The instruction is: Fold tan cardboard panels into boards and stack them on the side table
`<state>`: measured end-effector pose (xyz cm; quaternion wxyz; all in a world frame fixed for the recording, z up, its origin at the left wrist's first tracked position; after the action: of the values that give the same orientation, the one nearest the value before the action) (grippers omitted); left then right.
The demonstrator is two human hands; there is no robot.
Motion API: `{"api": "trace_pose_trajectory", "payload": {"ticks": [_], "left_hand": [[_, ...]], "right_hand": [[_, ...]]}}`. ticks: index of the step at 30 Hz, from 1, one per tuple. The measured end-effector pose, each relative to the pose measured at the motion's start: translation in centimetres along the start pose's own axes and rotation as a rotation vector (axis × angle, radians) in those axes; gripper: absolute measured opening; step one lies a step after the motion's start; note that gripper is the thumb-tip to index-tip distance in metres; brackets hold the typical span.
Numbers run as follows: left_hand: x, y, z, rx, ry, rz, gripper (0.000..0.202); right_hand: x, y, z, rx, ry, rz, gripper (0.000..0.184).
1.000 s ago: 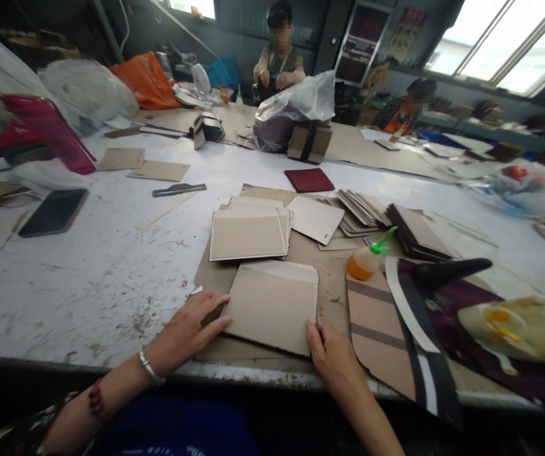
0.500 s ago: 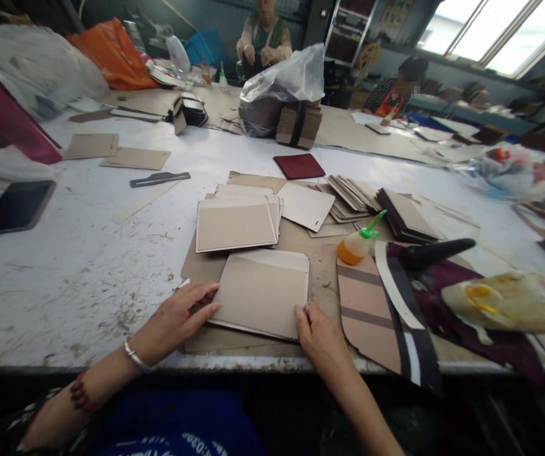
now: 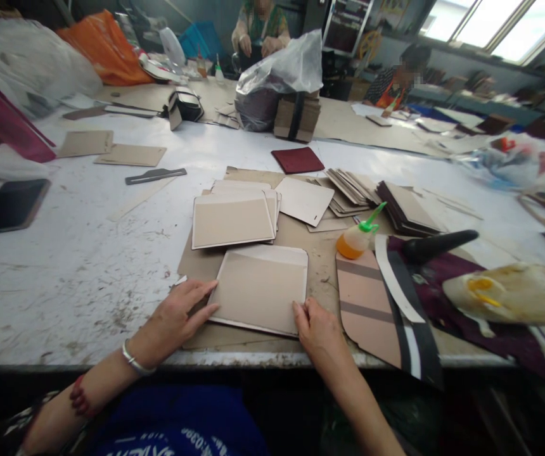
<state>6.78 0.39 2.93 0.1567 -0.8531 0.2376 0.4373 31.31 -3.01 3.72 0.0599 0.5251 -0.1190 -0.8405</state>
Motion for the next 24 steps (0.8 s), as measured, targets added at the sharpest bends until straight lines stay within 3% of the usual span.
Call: {"api": "trace_pose_trajectory", "payload": {"ticks": [9,16,24], "left_hand": [[0.3,0.2,0.1,0.017,-0.014,-0.038,0.033],[0.4,0.3,0.0,0.029,-0.021,-0.054,0.032],[0.2,0.1,-0.4,0.002,-0.042,-0.049,0.03]], "right_hand": [[0.3,-0.1,-0.2,-0.026,-0.009,-0.014,0.027],[0.3,-0.2,0.0,0.004,0.023,0.057,0.027],[1.2,-0.7,-1.9,-0.063,0.032,0.065,0.028]]}}
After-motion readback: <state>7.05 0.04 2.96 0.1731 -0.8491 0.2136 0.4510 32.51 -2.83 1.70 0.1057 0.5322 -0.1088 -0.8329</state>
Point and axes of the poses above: each hand's wrist, its own y-axis away from the middle knuckle, its own x-axis out of the palm, z = x × y, the point moved 4 cm from there along -y, towards the middle knuckle, and after that the axes turned 13 degrees about z, right-handed, at the moved point
